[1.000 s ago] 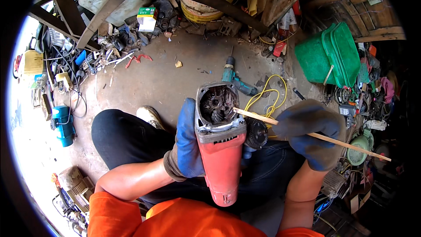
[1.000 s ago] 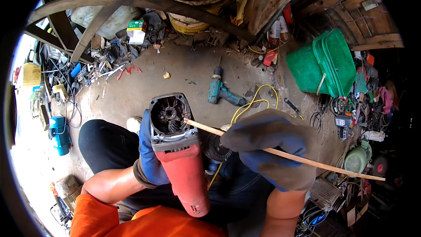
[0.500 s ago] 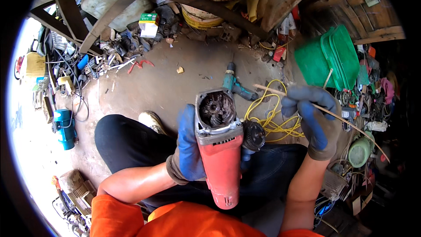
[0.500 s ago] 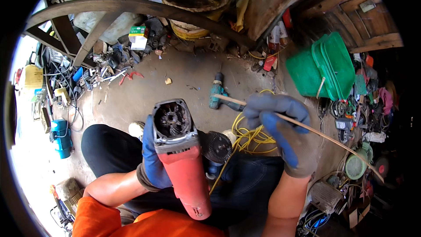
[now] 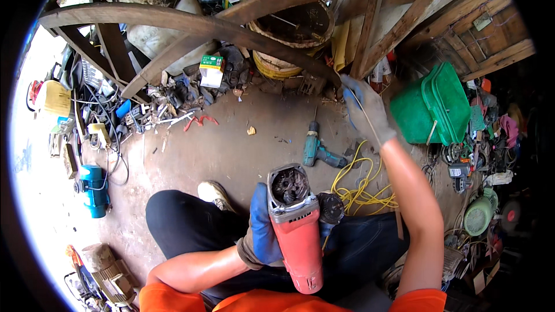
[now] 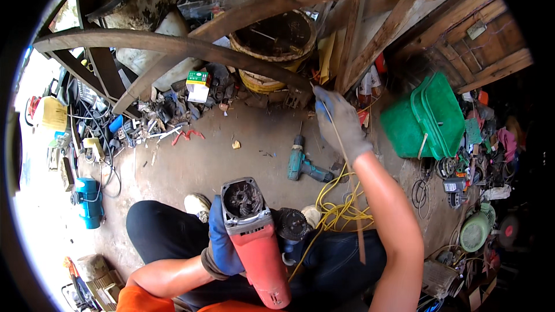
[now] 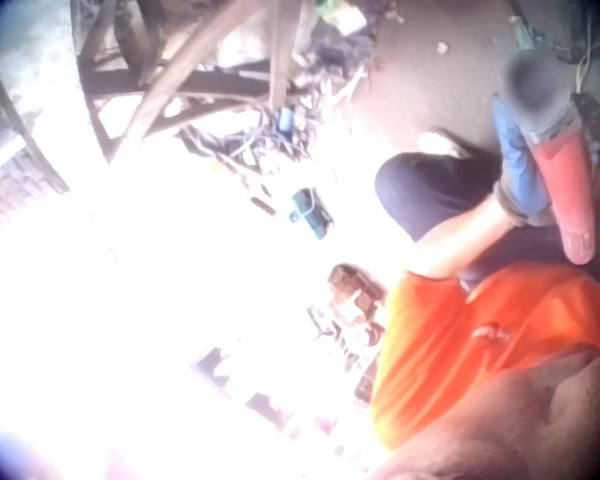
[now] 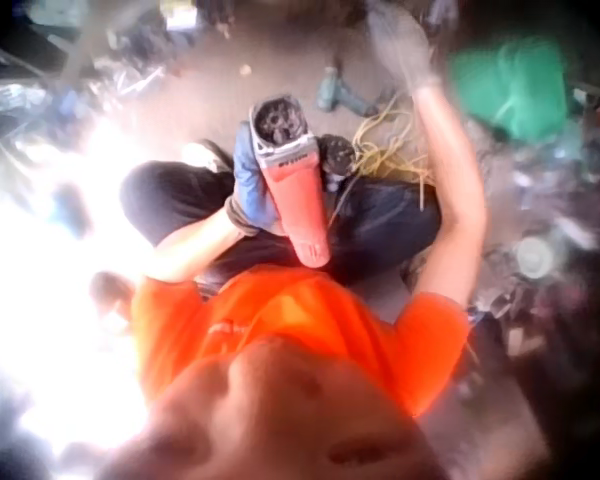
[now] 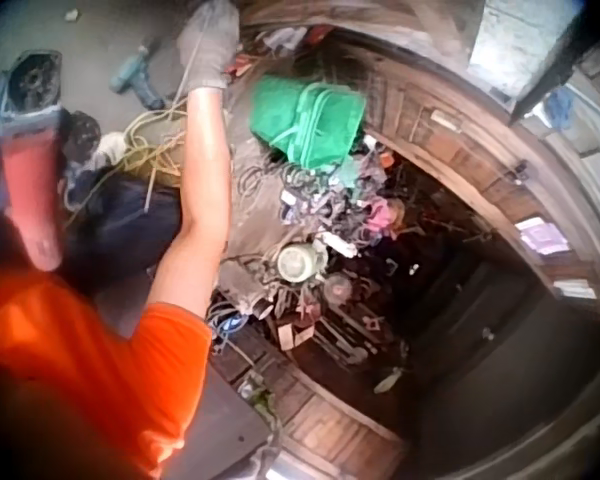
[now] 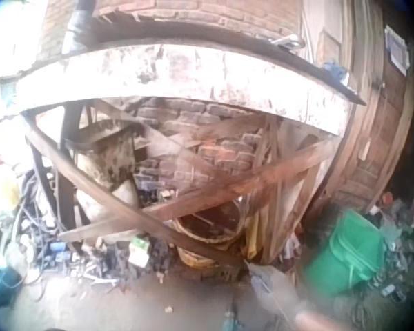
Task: The person disassembles a red power tool, removes the internal rotor, and uses a wooden stick to clean debris from the housing. They then reassemble the tool by inserting the rotor back into the casing and twisting the halves together.
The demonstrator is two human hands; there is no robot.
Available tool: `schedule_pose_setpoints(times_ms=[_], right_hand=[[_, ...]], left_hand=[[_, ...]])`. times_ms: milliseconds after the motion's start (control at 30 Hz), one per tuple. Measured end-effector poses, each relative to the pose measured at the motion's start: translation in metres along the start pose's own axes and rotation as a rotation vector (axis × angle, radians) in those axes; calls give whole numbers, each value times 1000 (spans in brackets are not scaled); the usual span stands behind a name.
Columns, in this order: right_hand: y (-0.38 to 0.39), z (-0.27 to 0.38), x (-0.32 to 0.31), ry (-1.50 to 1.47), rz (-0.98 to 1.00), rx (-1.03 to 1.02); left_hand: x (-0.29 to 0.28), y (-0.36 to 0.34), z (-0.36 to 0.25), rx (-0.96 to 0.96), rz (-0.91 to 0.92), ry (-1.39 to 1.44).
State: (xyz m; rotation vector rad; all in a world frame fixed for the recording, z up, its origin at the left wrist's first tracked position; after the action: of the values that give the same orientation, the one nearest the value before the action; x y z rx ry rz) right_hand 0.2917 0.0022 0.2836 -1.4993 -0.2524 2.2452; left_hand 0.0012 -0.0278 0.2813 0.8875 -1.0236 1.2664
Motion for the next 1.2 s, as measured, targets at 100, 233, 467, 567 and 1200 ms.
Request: schedule_pose_setpoints(times_ms=[100, 233, 467, 567, 1200], right_hand=[[-62, -15, 15, 330, 110, -194], [-131, -37, 27, 685, 360, -304], [-232, -58, 23, 954, 417, -307], [-179, -15, 0, 627, 503, -71], [126, 162, 12, -1598, -217, 587]], left_hand=[[-14, 13, -8, 127, -96, 12], [-12, 18, -14, 186, -53, -6], [8, 18, -28, 264, 34, 228], [-1, 10, -37, 242, -74, 121], [1, -7, -34, 175, -124, -258]])
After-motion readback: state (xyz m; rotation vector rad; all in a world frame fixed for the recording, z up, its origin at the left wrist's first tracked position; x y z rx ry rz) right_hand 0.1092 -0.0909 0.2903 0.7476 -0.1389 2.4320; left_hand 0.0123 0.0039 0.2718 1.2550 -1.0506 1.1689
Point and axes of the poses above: each hand's wrist, its own y-axis away from the middle knuckle, its own x-axis out of the palm, z = x × y, the point moved 6 cm from there along -y, towards the middle knuckle, and after that the axes turned 14 degrees about -x, right-handed, at the moved point
